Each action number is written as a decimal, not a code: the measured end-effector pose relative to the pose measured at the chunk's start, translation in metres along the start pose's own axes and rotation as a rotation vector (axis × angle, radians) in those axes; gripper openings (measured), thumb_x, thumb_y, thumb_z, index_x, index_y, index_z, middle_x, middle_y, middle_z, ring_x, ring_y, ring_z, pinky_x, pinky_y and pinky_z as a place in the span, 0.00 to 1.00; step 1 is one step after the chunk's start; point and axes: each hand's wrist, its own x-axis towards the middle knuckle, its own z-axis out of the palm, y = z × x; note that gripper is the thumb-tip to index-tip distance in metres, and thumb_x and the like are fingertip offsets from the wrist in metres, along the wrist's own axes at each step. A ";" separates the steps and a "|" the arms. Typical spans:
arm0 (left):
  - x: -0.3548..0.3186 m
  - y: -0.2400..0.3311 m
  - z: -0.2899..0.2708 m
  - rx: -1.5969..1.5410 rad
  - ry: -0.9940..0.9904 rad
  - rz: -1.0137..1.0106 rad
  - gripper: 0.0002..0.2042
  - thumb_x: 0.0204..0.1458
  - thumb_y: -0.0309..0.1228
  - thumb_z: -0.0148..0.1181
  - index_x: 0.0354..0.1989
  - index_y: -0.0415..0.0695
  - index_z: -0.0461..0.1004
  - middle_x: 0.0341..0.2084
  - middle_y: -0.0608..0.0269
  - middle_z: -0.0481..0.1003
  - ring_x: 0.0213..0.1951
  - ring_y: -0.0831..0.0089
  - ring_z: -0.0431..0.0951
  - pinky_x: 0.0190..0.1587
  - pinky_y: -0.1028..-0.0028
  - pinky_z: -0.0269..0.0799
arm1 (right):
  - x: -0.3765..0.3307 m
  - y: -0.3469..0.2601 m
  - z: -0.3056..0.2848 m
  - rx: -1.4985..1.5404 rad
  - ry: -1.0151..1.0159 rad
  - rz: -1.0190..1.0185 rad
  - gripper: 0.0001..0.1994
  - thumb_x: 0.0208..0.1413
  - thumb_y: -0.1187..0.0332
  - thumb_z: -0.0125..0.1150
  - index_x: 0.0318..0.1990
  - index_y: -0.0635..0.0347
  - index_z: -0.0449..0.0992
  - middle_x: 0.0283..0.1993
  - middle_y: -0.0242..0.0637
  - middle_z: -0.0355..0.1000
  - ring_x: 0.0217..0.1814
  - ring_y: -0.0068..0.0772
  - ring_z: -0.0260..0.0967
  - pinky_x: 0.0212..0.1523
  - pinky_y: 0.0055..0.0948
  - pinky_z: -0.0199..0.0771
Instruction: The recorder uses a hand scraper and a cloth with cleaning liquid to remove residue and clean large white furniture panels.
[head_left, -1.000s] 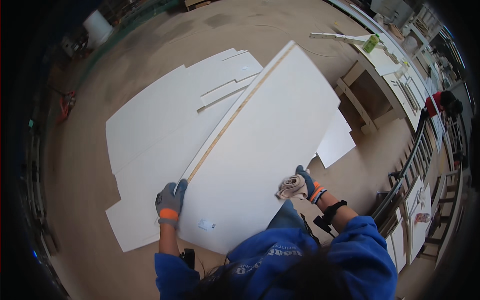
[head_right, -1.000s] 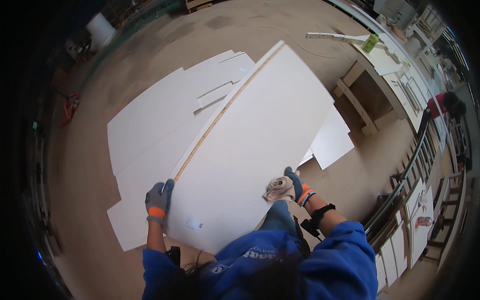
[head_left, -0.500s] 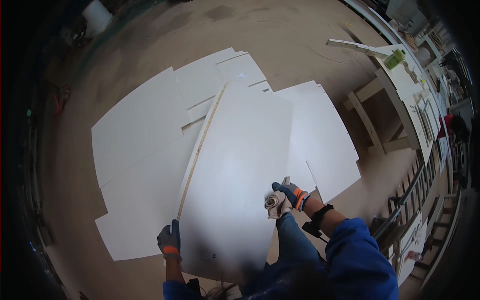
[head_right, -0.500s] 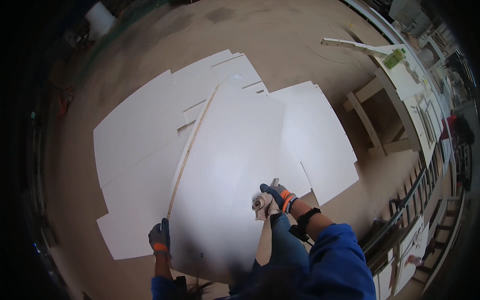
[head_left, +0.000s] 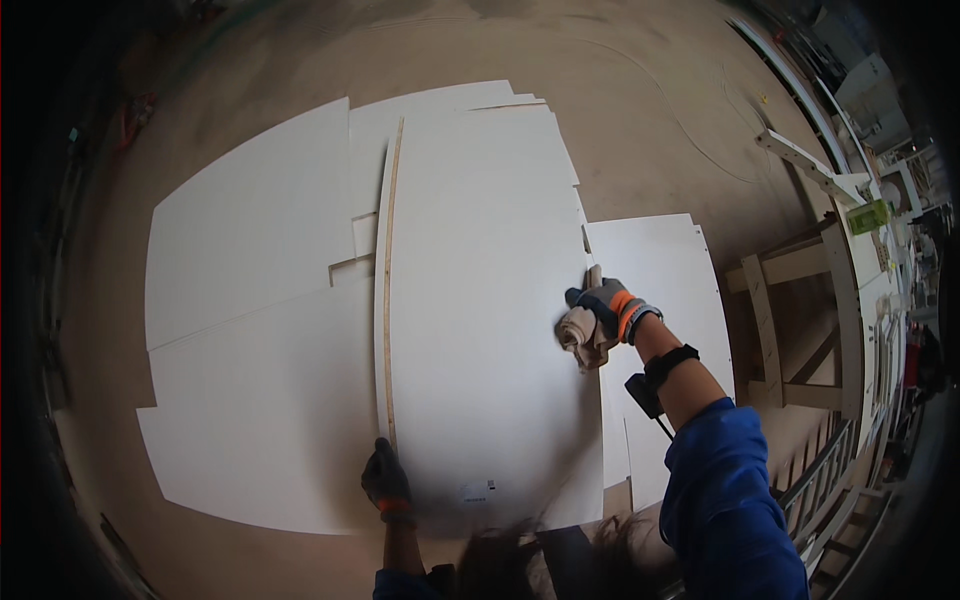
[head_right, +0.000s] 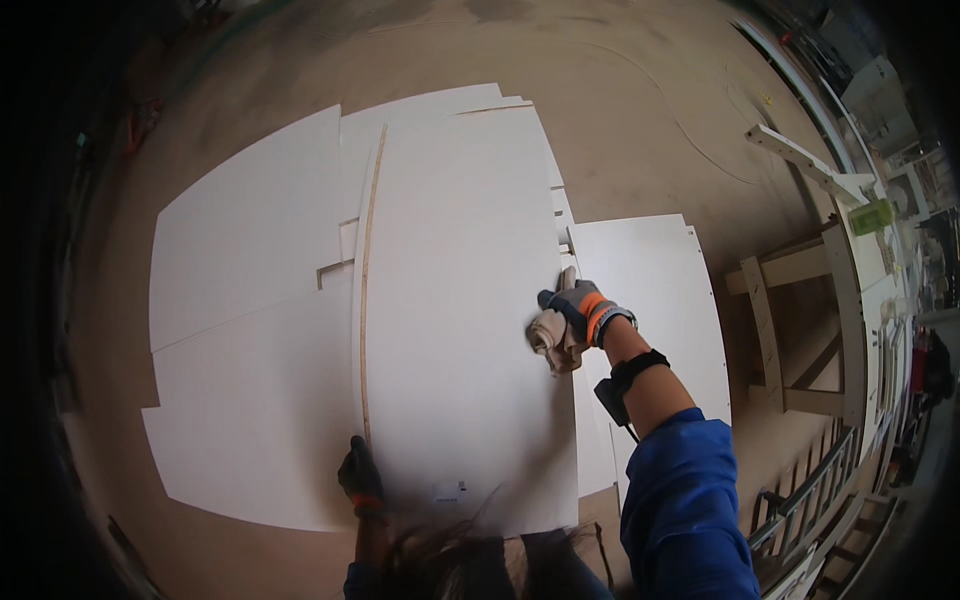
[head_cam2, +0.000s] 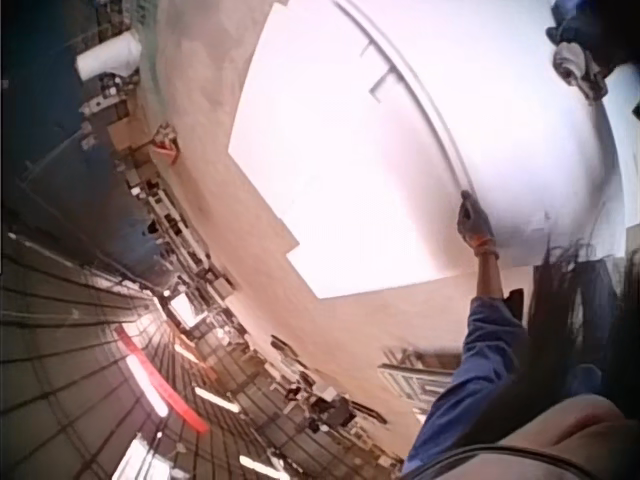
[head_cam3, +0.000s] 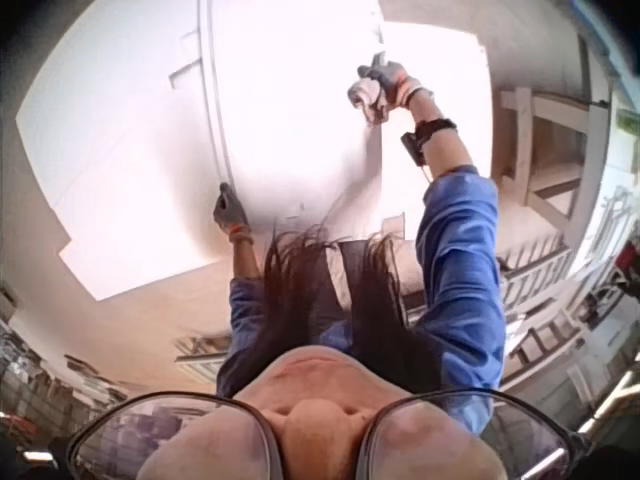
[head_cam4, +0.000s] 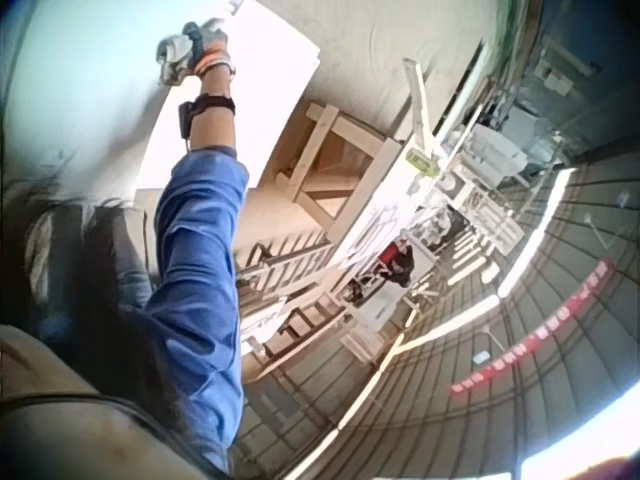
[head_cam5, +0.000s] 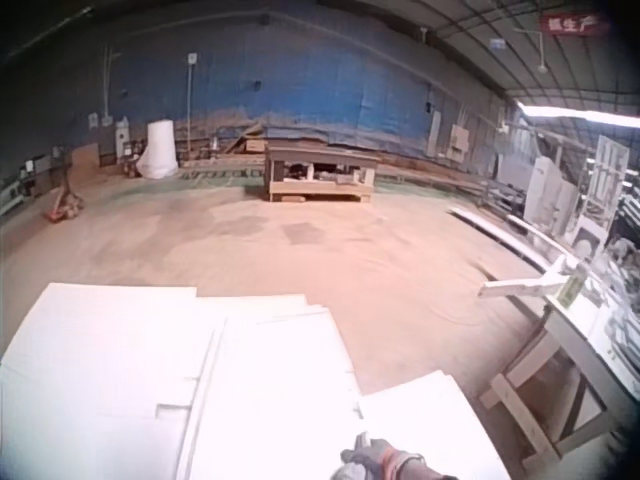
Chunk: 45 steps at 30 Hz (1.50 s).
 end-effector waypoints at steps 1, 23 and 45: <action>0.005 0.002 0.015 0.013 0.023 0.002 0.29 0.58 0.53 0.48 0.23 0.34 0.75 0.15 0.57 0.73 0.20 0.70 0.67 0.28 0.65 0.63 | 0.010 0.009 -0.005 -0.003 0.029 0.024 0.24 0.30 0.57 0.71 0.40 0.48 0.73 0.37 0.40 0.76 0.43 0.51 0.74 0.46 0.40 0.72; -0.006 0.010 0.108 -0.121 -0.011 -0.031 0.25 0.59 0.49 0.51 0.27 0.35 0.76 0.19 0.50 0.73 0.22 0.69 0.69 0.31 0.66 0.67 | 0.066 0.063 0.010 0.935 0.255 0.753 0.25 0.43 0.56 0.65 0.44 0.68 0.76 0.40 0.46 0.77 0.42 0.39 0.74 0.47 0.33 0.72; 0.011 0.123 0.107 0.634 -0.456 0.247 0.27 0.53 0.52 0.53 0.46 0.36 0.73 0.37 0.44 0.77 0.43 0.47 0.77 0.49 0.60 0.71 | -0.104 -0.017 0.136 0.747 -0.281 0.951 0.37 0.40 0.45 0.67 0.52 0.67 0.70 0.54 0.54 0.69 0.58 0.49 0.67 0.56 0.38 0.68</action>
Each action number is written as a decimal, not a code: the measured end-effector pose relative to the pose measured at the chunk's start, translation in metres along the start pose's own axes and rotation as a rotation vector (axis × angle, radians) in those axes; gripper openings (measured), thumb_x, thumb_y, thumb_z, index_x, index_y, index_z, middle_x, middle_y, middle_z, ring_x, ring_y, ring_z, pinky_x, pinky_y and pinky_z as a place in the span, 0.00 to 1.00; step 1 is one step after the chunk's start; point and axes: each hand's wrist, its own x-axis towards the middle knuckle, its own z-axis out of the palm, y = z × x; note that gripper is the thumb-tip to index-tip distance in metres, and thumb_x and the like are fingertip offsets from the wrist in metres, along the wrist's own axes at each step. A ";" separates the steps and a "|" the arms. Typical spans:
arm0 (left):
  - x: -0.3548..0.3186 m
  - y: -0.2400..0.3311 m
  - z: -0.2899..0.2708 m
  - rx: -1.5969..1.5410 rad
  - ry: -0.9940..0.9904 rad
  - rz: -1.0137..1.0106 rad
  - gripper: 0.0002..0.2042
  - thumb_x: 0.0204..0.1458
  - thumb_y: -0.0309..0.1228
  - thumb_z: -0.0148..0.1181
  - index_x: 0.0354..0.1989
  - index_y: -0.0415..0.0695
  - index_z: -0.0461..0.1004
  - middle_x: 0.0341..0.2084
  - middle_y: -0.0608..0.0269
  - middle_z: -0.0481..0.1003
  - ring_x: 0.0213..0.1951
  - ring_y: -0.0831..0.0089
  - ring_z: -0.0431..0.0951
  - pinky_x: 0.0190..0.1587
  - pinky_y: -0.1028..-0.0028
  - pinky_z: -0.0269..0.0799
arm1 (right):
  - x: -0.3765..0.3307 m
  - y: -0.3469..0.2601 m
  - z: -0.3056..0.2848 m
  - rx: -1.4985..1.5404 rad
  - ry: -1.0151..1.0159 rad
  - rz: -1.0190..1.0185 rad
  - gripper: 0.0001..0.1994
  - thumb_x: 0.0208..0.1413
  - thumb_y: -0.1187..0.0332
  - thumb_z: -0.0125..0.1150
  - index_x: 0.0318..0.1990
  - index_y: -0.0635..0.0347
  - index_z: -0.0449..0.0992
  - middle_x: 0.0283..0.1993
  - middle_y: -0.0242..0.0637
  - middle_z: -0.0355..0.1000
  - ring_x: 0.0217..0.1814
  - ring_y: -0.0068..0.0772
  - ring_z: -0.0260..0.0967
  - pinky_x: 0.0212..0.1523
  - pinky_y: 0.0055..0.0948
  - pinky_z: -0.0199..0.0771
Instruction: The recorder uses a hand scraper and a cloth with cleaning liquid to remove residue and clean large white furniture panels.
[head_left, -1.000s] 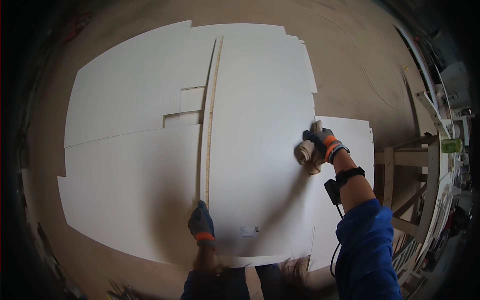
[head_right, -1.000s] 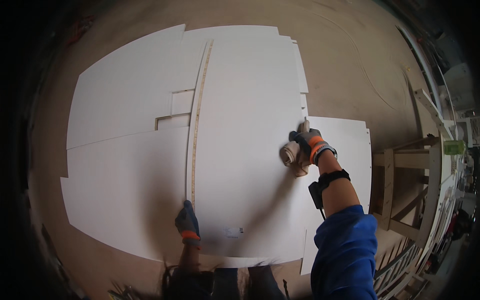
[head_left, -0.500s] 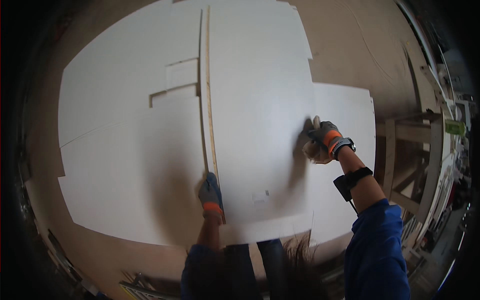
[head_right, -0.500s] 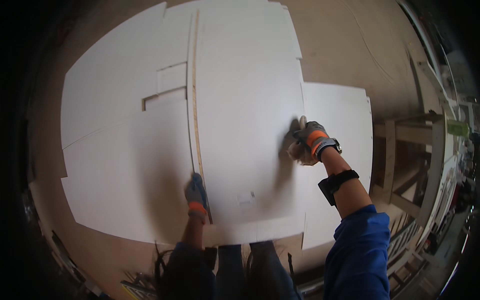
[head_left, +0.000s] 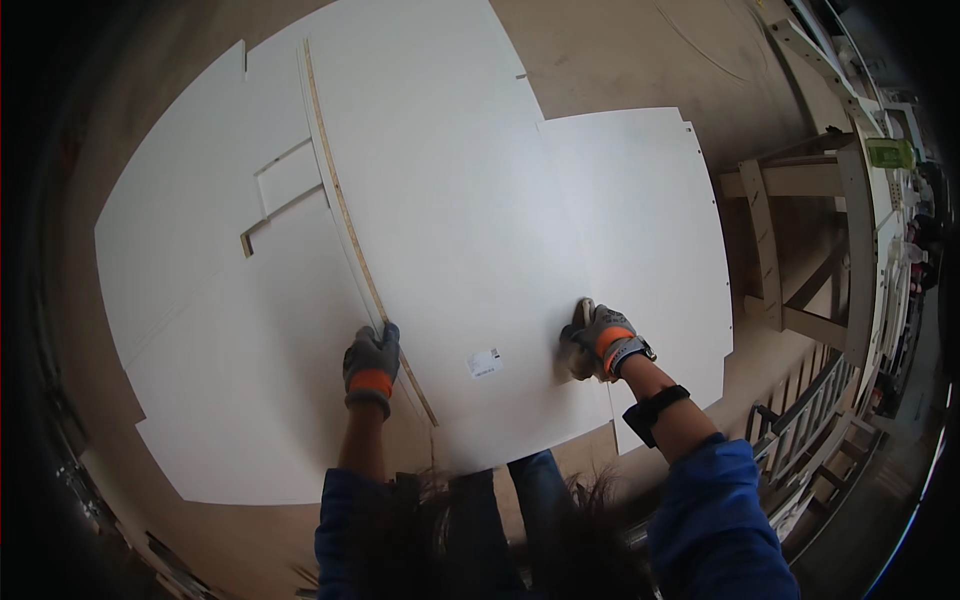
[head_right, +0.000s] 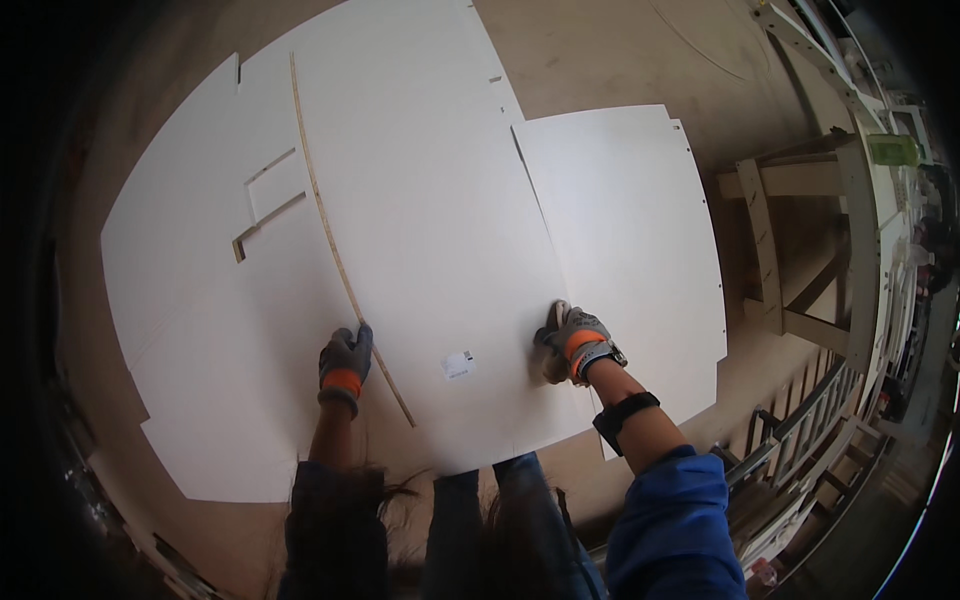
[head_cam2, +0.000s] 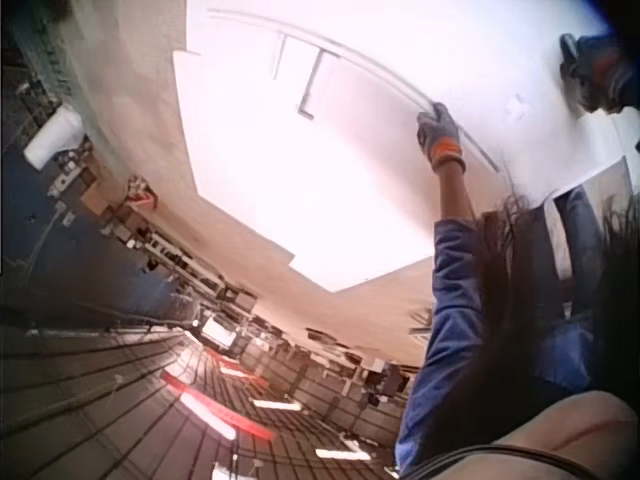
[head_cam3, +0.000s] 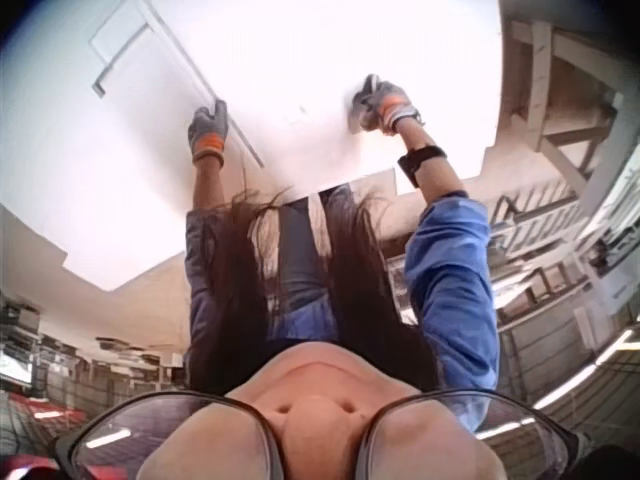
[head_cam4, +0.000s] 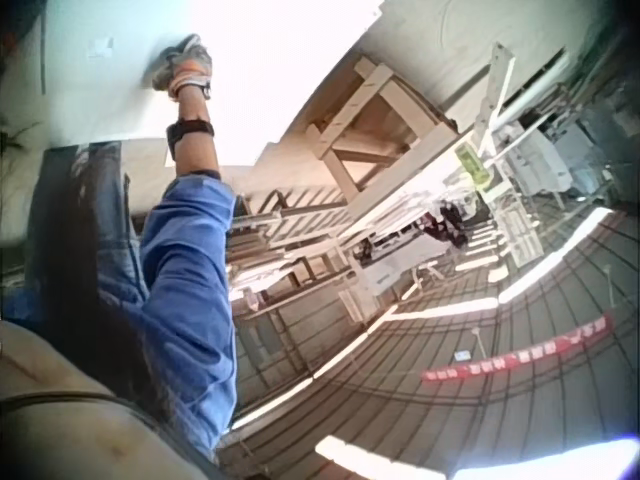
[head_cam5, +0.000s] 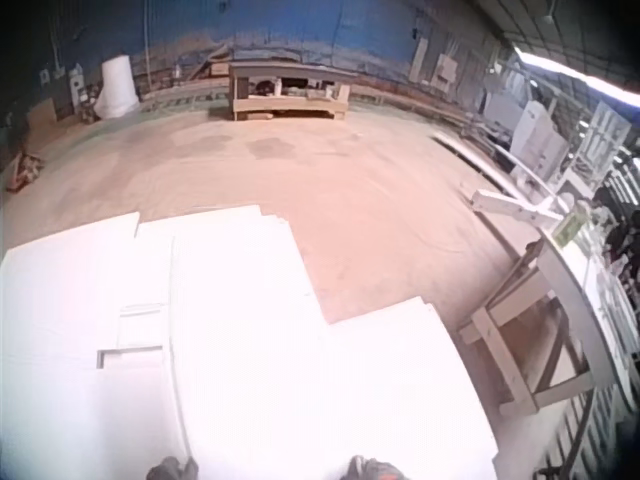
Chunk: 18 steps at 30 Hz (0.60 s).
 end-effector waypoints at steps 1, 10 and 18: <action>0.008 -0.005 -0.001 0.011 0.029 0.005 0.27 0.53 0.52 0.53 0.46 0.36 0.73 0.37 0.44 0.77 0.43 0.47 0.77 0.49 0.60 0.71 | 0.004 -0.003 0.002 0.020 0.003 -0.025 0.37 0.40 0.45 0.67 0.52 0.67 0.70 0.54 0.54 0.69 0.58 0.49 0.67 0.56 0.38 0.68; 0.046 -0.002 0.034 -0.027 0.115 -0.038 0.36 0.47 0.53 0.60 0.54 0.32 0.65 0.53 0.41 0.67 0.56 0.49 0.67 0.59 0.61 0.63 | 0.010 0.018 0.004 0.165 -0.082 -0.006 0.36 0.41 0.44 0.66 0.52 0.63 0.71 0.54 0.51 0.69 0.59 0.48 0.66 0.57 0.38 0.67; 0.056 0.000 0.037 -0.084 0.080 -0.038 0.40 0.47 0.52 0.60 0.60 0.29 0.59 0.59 0.39 0.62 0.63 0.49 0.60 0.65 0.62 0.55 | 0.022 0.022 0.007 0.173 0.027 0.013 0.32 0.37 0.50 0.72 0.48 0.63 0.74 0.47 0.48 0.73 0.51 0.45 0.72 0.51 0.36 0.71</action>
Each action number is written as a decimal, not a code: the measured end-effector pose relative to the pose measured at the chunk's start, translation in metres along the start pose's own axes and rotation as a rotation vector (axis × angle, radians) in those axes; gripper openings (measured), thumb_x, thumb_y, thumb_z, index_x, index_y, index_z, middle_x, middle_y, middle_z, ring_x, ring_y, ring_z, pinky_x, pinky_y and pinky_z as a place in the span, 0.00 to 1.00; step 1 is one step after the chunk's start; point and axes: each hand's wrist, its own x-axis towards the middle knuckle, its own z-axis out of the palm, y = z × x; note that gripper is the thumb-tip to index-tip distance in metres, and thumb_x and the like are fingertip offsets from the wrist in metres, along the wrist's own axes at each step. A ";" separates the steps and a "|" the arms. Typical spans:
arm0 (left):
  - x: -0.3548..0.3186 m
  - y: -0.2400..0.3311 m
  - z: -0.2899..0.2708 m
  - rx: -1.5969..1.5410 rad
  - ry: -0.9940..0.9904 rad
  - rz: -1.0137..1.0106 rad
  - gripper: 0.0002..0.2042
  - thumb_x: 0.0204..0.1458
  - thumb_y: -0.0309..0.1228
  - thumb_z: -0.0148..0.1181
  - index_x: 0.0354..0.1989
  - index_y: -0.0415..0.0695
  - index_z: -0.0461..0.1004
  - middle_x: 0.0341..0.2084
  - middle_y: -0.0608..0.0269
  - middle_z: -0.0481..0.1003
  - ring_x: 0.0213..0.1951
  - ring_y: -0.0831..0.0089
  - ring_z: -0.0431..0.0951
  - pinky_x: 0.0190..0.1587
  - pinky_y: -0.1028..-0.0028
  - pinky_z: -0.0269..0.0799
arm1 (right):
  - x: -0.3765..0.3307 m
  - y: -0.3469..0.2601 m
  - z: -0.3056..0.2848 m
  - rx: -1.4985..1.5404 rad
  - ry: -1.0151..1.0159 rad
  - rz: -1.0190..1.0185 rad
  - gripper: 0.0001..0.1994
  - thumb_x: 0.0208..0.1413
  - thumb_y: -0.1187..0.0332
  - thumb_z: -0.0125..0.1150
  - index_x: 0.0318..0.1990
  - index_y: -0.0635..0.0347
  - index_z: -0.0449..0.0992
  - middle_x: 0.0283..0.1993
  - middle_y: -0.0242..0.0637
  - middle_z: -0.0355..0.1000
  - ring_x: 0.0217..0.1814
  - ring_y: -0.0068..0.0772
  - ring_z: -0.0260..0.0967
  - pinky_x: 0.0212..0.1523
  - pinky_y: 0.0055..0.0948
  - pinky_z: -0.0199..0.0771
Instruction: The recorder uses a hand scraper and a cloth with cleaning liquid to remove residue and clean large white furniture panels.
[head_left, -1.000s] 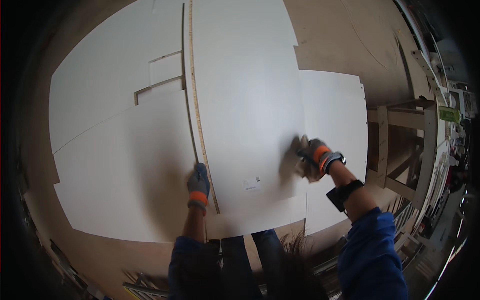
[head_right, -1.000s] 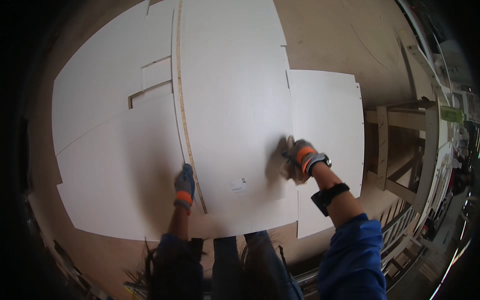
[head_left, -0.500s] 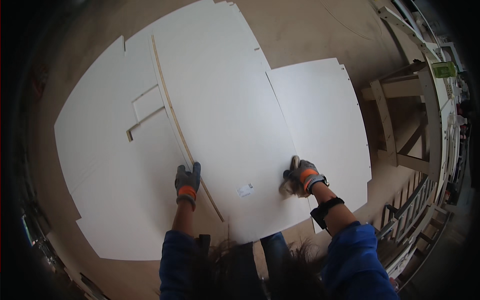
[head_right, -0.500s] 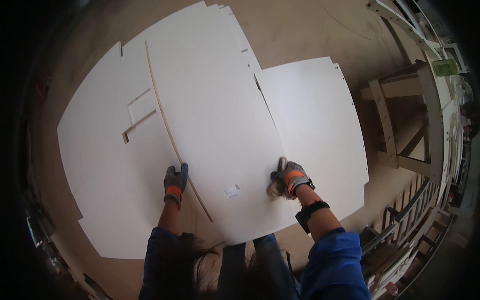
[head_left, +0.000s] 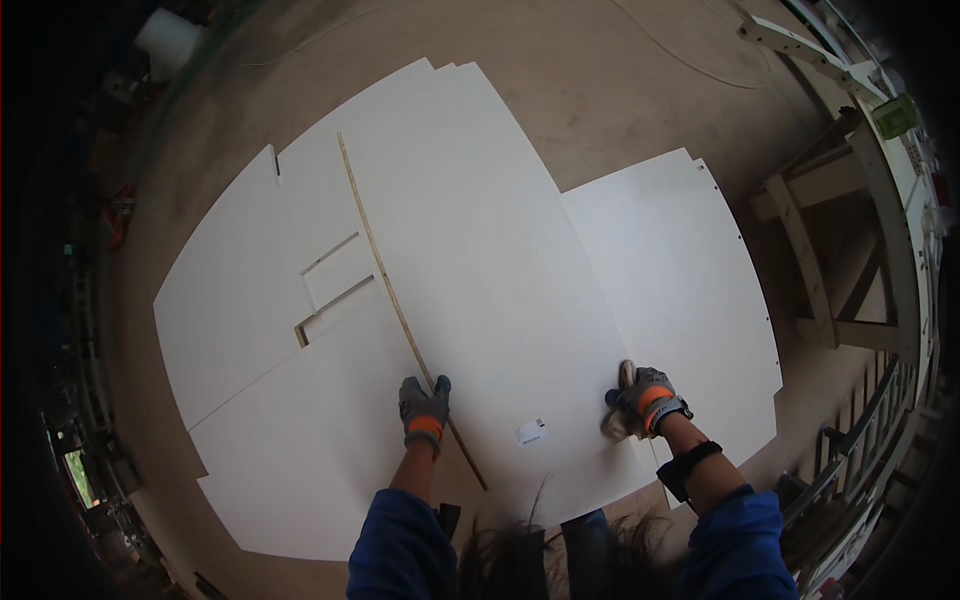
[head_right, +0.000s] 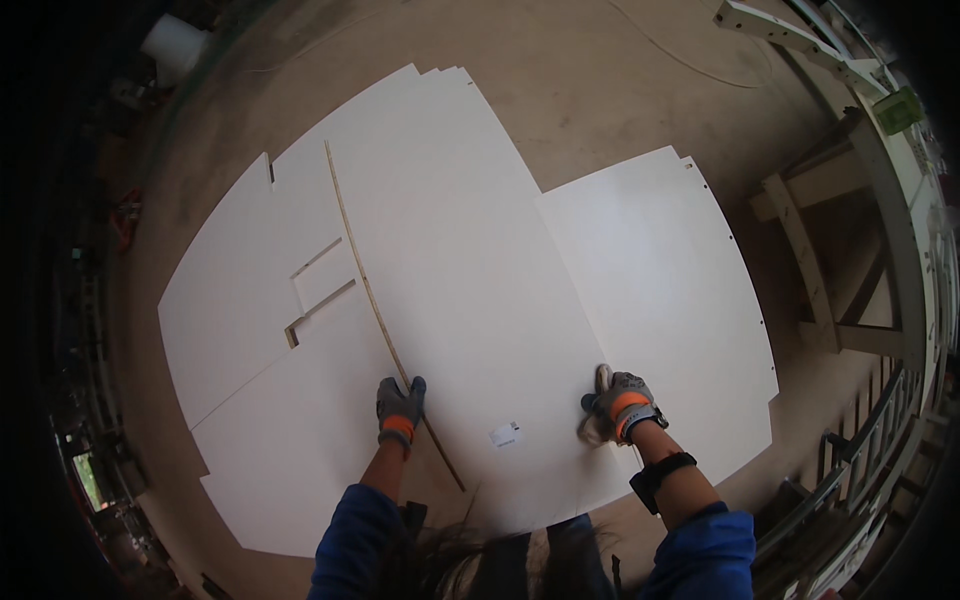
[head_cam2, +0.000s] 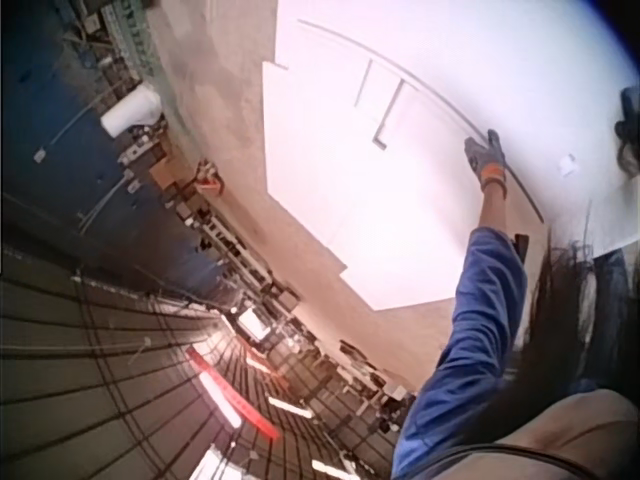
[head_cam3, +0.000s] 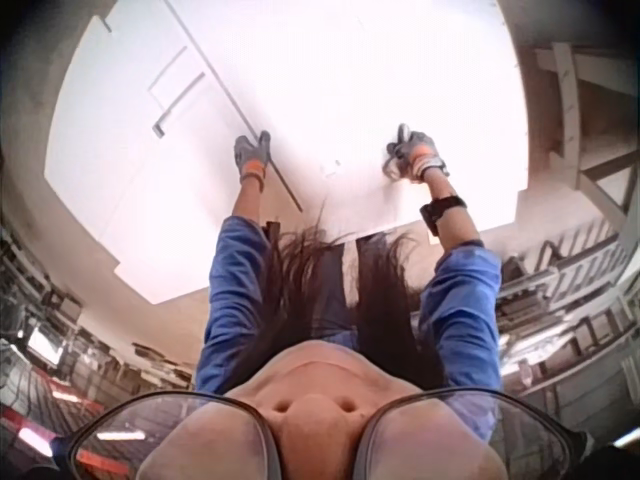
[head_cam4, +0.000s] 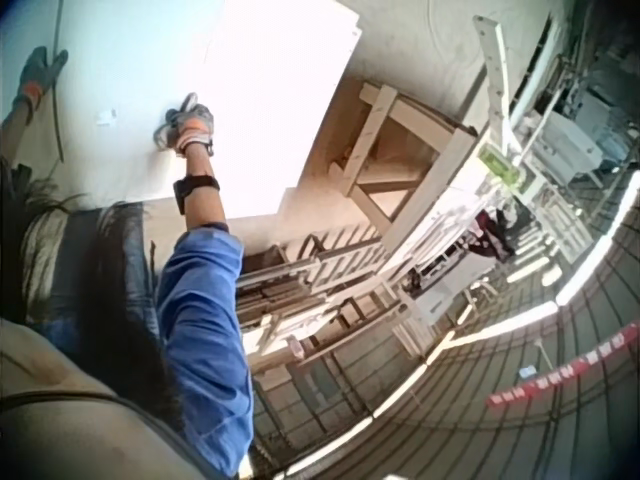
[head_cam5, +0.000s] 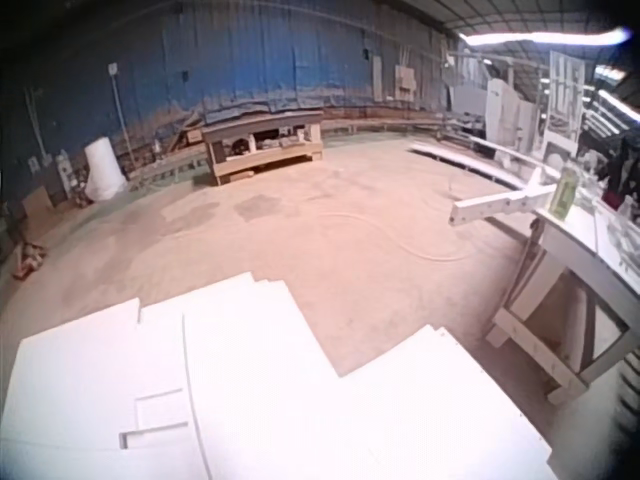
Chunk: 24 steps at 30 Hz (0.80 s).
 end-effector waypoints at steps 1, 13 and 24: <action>-0.001 0.002 0.002 0.019 0.042 0.014 0.40 0.47 0.52 0.60 0.60 0.29 0.59 0.59 0.39 0.62 0.62 0.49 0.60 0.64 0.62 0.56 | 0.002 -0.001 -0.002 0.000 0.002 -0.003 0.32 0.37 0.50 0.72 0.48 0.63 0.74 0.47 0.48 0.73 0.51 0.45 0.72 0.51 0.36 0.71; -0.006 0.009 -0.009 0.030 -0.025 -0.016 0.36 0.48 0.51 0.60 0.57 0.32 0.62 0.56 0.40 0.65 0.59 0.48 0.65 0.61 0.61 0.62 | 0.019 0.006 -0.004 -0.096 -0.025 -0.062 0.34 0.36 0.46 0.69 0.47 0.64 0.74 0.51 0.52 0.72 0.54 0.49 0.70 0.54 0.37 0.70; -0.005 0.003 -0.004 -0.153 0.000 0.036 0.25 0.51 0.42 0.63 0.48 0.32 0.67 0.43 0.44 0.72 0.42 0.55 0.75 0.48 0.64 0.70 | 0.016 0.000 -0.008 -0.043 0.027 -0.019 0.27 0.35 0.55 0.72 0.43 0.61 0.77 0.45 0.48 0.75 0.49 0.47 0.73 0.52 0.36 0.72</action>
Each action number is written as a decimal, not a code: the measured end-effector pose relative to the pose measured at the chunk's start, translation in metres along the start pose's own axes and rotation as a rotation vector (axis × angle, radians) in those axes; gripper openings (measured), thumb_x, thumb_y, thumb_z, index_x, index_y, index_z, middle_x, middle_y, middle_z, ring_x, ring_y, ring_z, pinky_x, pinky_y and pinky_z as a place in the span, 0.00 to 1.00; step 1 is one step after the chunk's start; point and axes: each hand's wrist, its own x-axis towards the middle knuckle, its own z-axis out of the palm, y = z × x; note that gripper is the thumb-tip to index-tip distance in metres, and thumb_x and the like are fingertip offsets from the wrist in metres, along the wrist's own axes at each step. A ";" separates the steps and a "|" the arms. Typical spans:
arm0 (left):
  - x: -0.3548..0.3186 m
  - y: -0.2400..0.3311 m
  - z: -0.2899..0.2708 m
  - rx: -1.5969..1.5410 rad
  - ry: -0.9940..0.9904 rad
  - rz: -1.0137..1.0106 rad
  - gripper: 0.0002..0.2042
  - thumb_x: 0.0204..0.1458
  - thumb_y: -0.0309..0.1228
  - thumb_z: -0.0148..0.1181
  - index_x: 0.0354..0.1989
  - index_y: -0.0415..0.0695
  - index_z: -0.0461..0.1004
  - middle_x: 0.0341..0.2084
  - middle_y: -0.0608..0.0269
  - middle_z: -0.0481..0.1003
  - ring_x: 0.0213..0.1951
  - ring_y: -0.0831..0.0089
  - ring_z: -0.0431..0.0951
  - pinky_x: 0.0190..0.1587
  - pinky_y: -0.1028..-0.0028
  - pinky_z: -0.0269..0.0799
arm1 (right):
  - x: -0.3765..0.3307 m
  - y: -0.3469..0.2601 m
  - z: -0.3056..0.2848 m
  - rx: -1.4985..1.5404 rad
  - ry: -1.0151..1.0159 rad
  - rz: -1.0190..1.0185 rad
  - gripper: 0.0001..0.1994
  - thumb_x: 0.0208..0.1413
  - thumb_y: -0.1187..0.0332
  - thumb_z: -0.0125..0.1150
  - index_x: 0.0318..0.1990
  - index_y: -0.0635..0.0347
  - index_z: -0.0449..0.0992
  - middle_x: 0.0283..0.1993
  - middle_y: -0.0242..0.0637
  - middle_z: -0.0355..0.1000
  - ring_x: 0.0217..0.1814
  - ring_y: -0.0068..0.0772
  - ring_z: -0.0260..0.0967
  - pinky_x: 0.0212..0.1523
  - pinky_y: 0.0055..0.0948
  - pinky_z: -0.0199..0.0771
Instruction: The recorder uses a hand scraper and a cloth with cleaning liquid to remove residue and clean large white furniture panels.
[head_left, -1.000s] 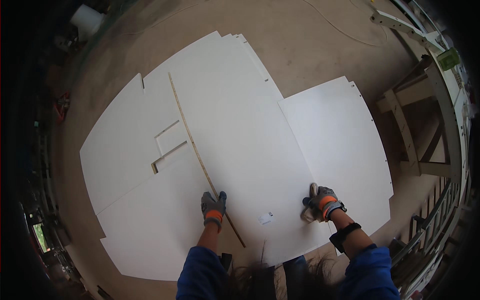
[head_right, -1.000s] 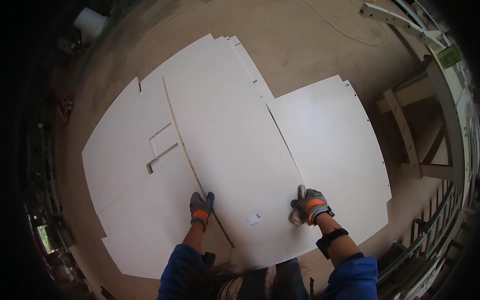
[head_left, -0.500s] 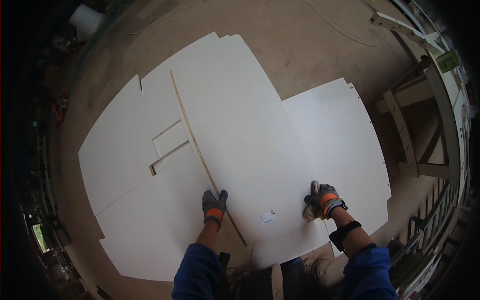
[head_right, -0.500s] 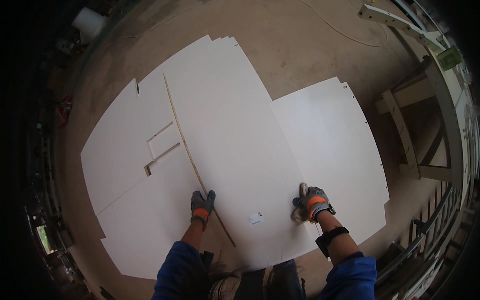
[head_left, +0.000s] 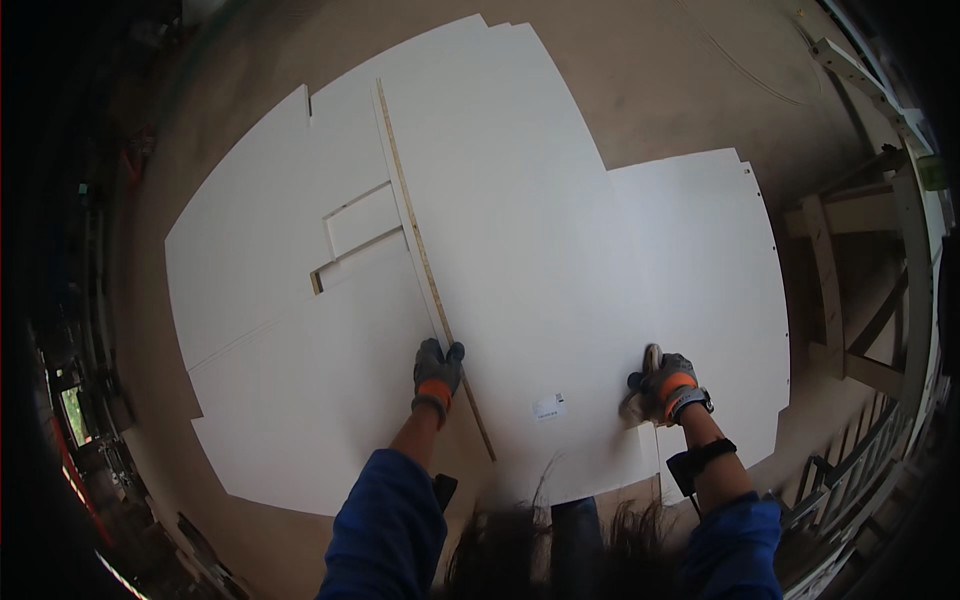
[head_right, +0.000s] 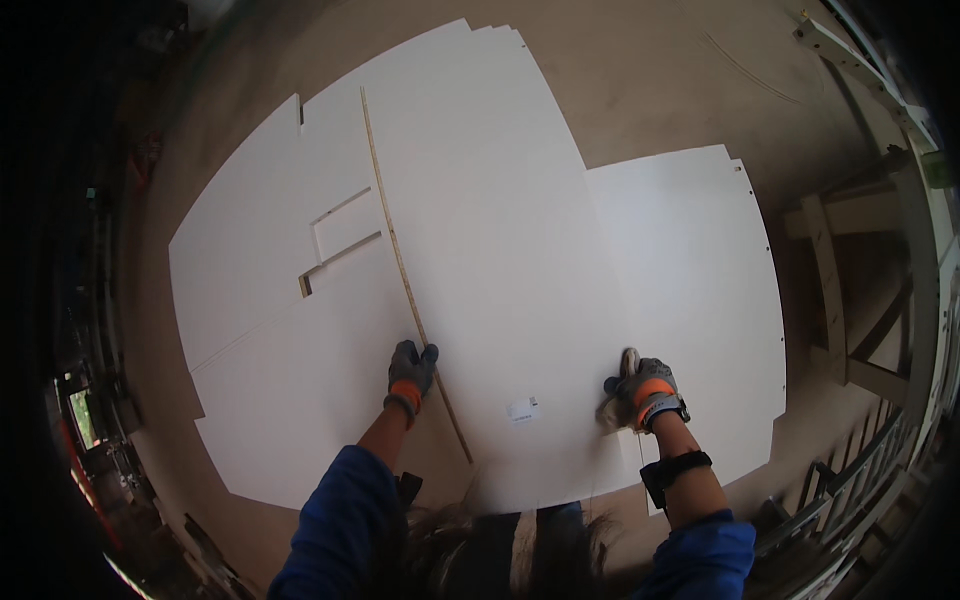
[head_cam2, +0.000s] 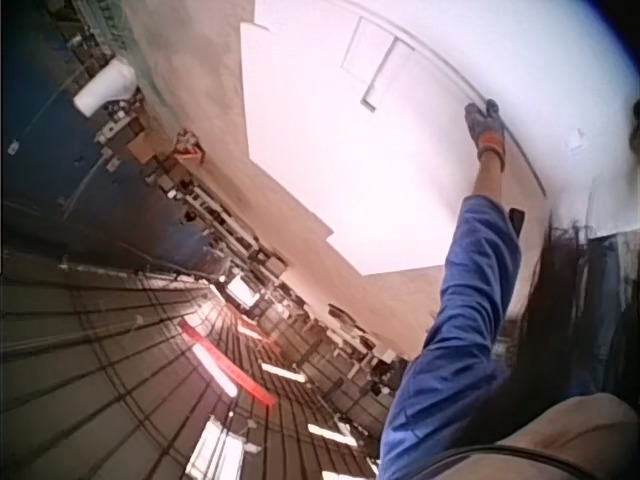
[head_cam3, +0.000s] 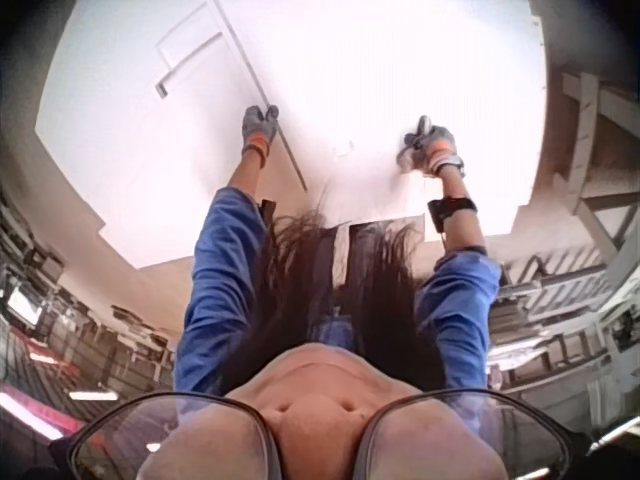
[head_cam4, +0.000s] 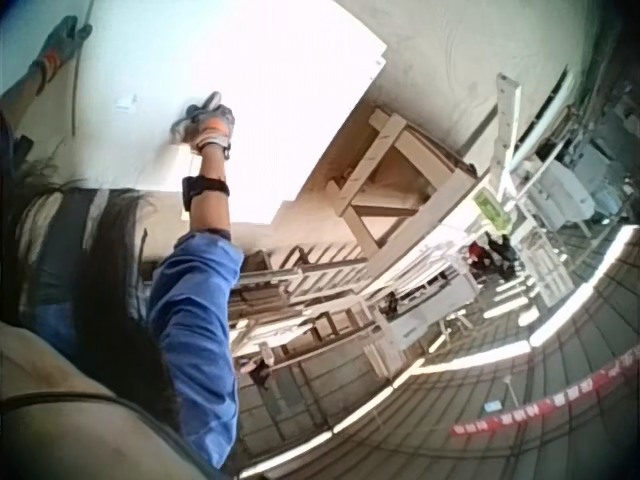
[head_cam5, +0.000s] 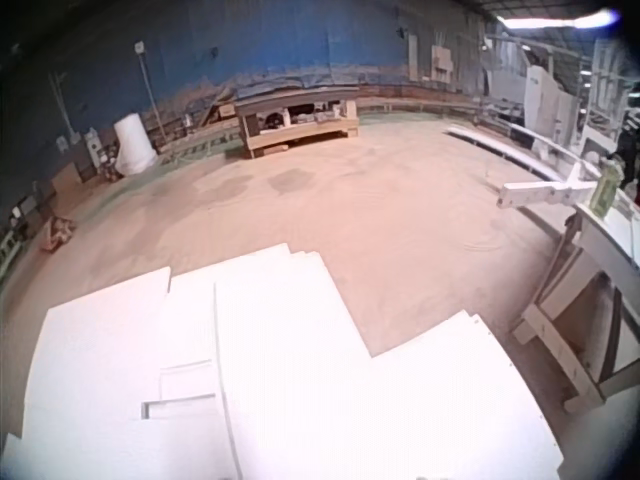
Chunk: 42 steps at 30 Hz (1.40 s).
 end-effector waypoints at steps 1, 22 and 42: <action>0.003 -0.007 0.003 0.000 -0.007 -0.011 0.25 0.51 0.42 0.63 0.48 0.32 0.67 0.43 0.44 0.72 0.42 0.55 0.75 0.48 0.64 0.70 | -0.003 -0.003 -0.002 0.019 0.014 0.018 0.26 0.34 0.56 0.72 0.42 0.60 0.78 0.44 0.47 0.76 0.49 0.46 0.73 0.51 0.35 0.72; -0.051 -0.064 0.015 0.371 -0.346 -0.120 0.26 0.54 0.54 0.46 0.42 0.41 0.74 0.43 0.45 0.76 0.50 0.49 0.74 0.53 0.60 0.68 | -0.038 -0.015 0.000 0.067 -0.010 -0.029 0.39 0.42 0.53 0.63 0.62 0.64 0.60 0.61 0.50 0.62 0.66 0.47 0.58 0.63 0.35 0.62; -0.035 -0.076 0.032 0.305 -0.365 -0.099 0.24 0.58 0.51 0.45 0.40 0.39 0.72 0.33 0.48 0.78 0.39 0.55 0.79 0.48 0.62 0.70 | 0.019 0.024 0.018 0.097 0.094 -0.140 0.29 0.39 0.62 0.68 0.55 0.53 0.72 0.52 0.42 0.73 0.58 0.41 0.68 0.59 0.34 0.64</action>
